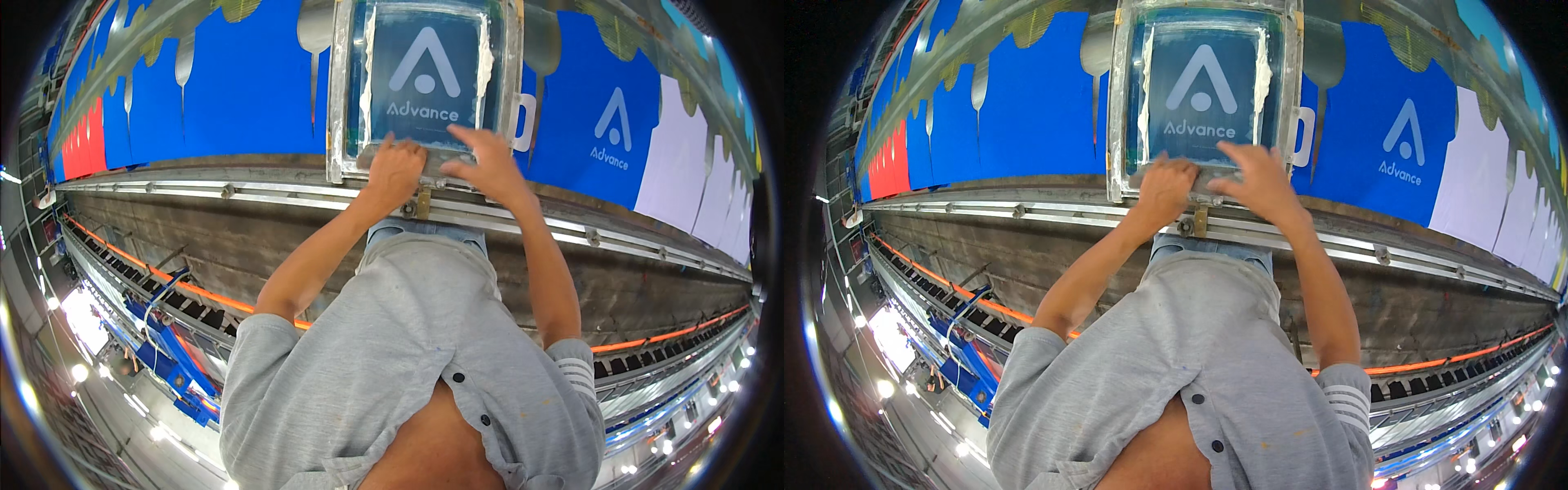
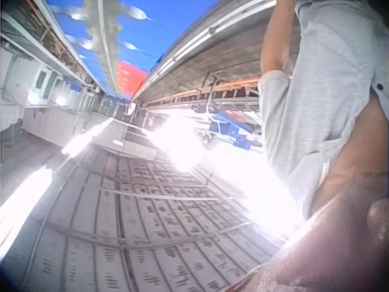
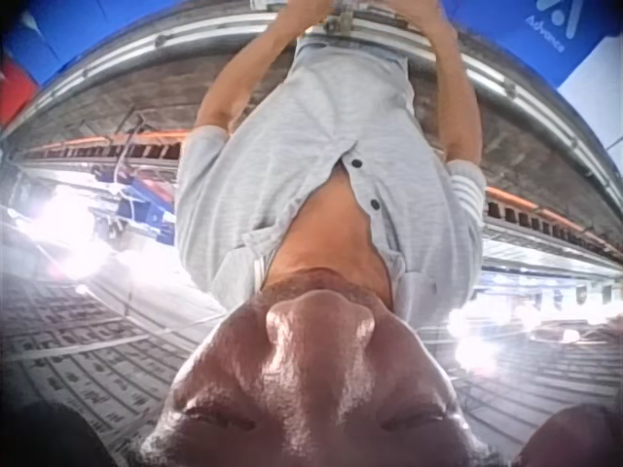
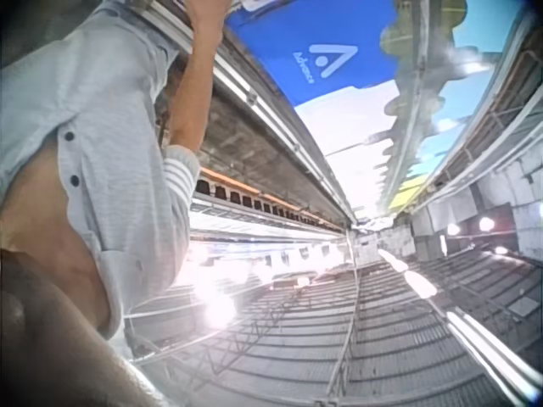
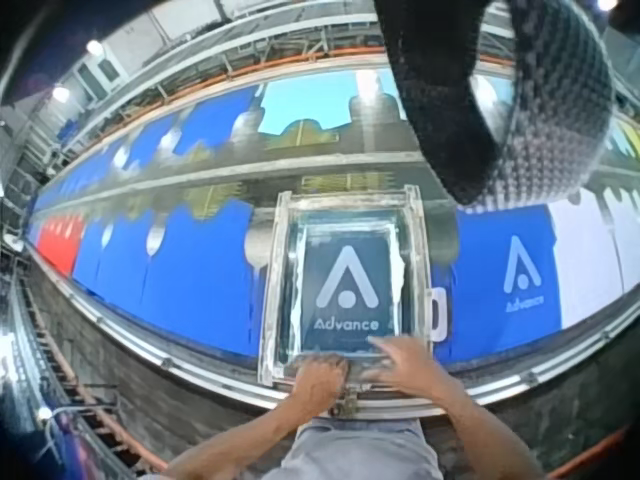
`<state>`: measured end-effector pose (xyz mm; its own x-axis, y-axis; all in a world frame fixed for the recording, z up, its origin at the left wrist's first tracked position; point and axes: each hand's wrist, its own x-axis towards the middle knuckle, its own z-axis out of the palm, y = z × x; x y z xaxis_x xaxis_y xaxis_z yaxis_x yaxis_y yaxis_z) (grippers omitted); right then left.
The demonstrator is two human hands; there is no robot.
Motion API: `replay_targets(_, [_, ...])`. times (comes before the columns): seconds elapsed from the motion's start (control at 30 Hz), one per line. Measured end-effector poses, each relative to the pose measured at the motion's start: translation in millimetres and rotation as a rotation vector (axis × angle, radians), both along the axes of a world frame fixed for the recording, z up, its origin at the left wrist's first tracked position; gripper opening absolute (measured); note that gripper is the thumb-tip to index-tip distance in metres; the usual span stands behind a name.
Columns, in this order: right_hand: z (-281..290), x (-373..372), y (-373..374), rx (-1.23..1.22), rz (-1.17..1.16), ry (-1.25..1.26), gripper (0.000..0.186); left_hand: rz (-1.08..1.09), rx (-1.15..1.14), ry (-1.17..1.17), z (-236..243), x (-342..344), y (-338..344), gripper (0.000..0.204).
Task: The person prepares a screen printing station by placing a white t-shirt and a yellow tank top on a conveyor belt. They then use a squeegee to pull white ink across a screen printing frame, applying a logo onto the garments as they move along the line.
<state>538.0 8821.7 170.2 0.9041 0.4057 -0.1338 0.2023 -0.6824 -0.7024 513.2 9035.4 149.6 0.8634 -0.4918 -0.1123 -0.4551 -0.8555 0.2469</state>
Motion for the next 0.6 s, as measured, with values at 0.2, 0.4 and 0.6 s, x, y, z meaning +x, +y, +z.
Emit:
replay_targets(0.2, [-63,49,-72,-0.072,-0.65,-0.243,0.052,0.075,0.135,0.65,4,67,-19,0.032])
replay_targets(0.4, [-77,67,-57,0.286,-0.887,0.279,0.038,-0.149,0.267,1.061,-42,167,-16,0.045])
replay_targets(0.6, [-57,68,-50,0.34,-0.977,0.397,0.028,-0.057,0.117,0.735,19,288,7,0.041])
